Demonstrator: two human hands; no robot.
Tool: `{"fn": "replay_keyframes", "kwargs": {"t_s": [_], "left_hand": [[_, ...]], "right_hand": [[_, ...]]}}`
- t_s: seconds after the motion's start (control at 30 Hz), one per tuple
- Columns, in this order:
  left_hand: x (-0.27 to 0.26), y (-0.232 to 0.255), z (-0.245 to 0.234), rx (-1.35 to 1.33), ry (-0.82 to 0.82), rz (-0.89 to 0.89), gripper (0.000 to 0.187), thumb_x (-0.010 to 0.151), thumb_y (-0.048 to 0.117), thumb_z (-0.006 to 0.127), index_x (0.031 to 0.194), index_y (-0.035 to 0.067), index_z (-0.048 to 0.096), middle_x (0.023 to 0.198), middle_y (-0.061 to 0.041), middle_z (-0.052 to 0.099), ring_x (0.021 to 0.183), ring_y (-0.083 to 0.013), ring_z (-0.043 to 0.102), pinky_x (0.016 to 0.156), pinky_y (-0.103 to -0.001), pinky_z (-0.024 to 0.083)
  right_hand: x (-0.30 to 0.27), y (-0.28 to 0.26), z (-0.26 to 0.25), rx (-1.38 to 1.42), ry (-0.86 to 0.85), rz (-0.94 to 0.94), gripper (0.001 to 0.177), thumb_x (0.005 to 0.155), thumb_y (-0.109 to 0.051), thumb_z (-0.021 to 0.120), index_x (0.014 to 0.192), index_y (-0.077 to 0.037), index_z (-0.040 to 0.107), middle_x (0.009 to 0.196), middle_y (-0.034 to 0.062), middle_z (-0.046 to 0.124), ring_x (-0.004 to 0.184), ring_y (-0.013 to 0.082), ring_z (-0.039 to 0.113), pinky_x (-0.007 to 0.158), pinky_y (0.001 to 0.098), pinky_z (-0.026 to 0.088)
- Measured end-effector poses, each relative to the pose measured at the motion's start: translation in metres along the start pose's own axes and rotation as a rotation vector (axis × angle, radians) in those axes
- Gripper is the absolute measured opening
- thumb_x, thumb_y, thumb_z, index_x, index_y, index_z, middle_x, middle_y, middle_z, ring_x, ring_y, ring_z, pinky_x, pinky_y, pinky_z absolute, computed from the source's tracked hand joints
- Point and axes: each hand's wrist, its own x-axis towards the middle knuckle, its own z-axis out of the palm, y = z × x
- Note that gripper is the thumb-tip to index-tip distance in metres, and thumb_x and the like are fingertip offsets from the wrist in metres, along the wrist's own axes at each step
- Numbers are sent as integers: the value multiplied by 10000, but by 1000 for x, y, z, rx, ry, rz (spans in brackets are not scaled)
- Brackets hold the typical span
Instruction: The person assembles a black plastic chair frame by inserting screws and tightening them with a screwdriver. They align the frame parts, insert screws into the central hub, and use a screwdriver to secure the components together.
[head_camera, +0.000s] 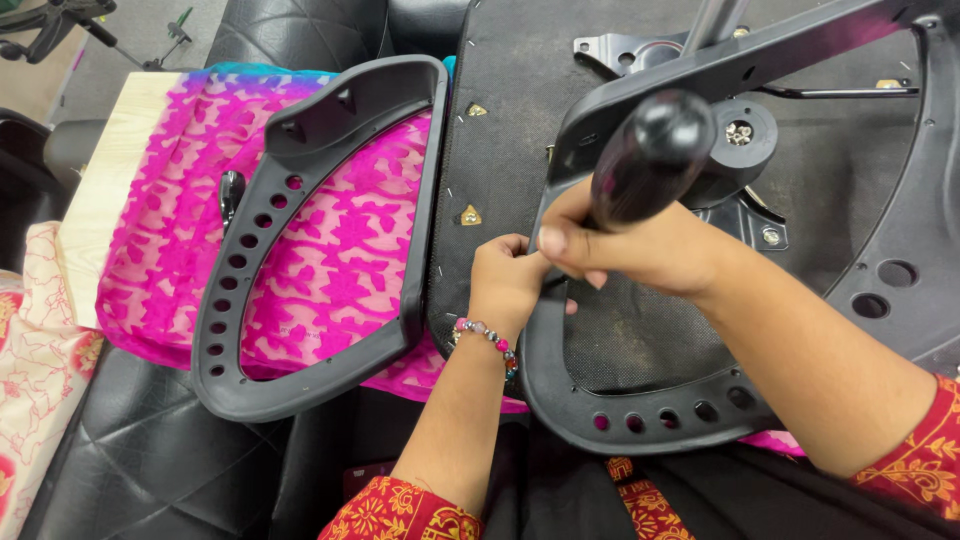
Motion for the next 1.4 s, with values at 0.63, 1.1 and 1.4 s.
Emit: {"fn": "replay_keyframes", "kwargs": {"t_s": [0.63,1.1,1.4], "left_hand": [[9,-14,2,85,22,273,177,853,132,743,939,-13,689,821,-114,741,668,-158,698,520,-310,563],[-20,25,9,23,43,-25,305,782,150,841,777,-48,608,718,-121,682,525,-216,691,436,-374,626],[-13,20,9,-17,-22,38,246,796,47,760,995,-67,673,963,-153,748,715,-237,762,482,-398,673]], "right_hand": [[16,3,49,38,360,-139,291,894,-205,779,734,-87,567,641,-78,529,528,25,451,469,233,342],[-3,4,20,258,46,-238,355,1118,-387,559,1122,-33,536,912,-11,486,834,76,447,756,273,410],[-14,-22,16,-296,-85,-110,369,1074,-296,449,1304,-32,565,1135,49,658,1057,167,621,919,340,523]]}}
